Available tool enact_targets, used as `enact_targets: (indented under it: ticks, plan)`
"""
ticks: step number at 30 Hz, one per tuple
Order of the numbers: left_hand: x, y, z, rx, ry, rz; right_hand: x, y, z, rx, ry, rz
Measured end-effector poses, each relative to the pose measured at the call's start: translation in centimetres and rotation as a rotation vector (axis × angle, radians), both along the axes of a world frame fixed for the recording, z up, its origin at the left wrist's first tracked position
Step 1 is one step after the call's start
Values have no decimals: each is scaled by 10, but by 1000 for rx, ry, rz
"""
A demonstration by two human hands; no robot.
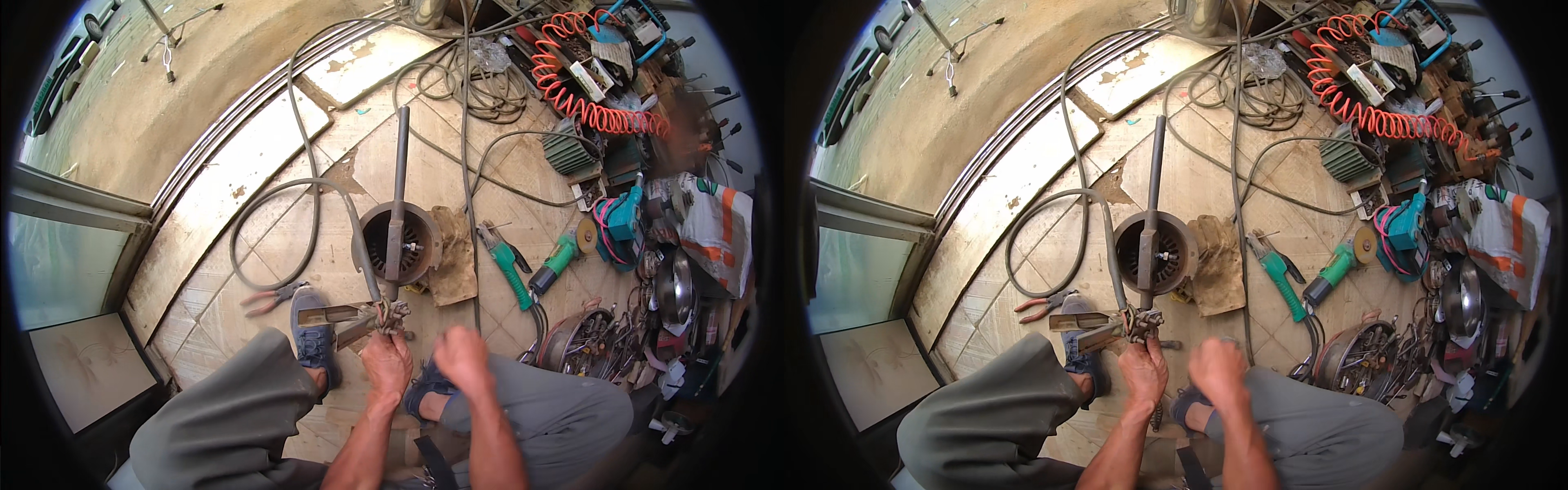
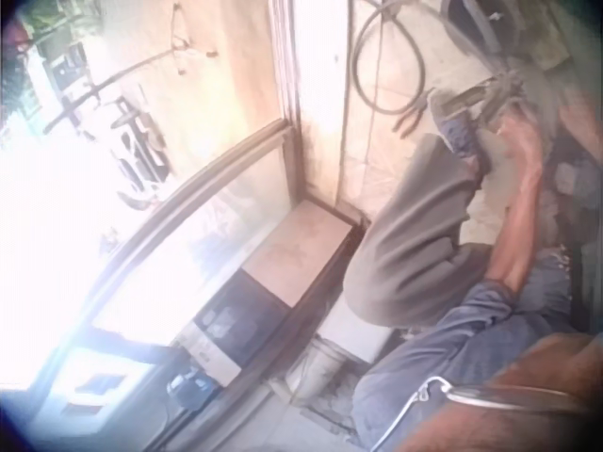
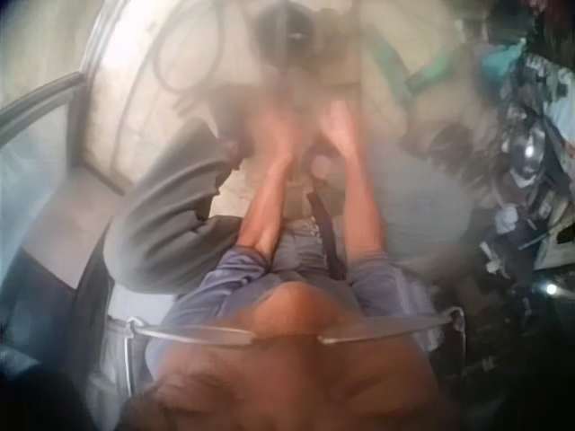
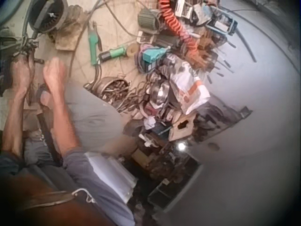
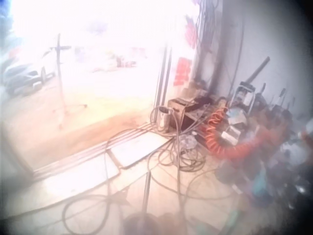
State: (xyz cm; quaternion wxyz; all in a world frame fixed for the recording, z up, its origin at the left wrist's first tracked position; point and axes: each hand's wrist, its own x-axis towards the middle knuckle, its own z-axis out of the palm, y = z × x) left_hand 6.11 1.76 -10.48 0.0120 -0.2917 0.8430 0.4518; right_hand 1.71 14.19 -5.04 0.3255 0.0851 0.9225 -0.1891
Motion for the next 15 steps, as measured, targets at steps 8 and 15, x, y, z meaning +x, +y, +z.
enact_targets:
  ticks: [8, 15]
  plan:
    - [6, 13, -26, 186, 11, 25, -273, -26, 26, -570, 322, -141]
    - [46, 25, -129, -1420, -65, -693, -275, -80, 68, -980, 139, -63]
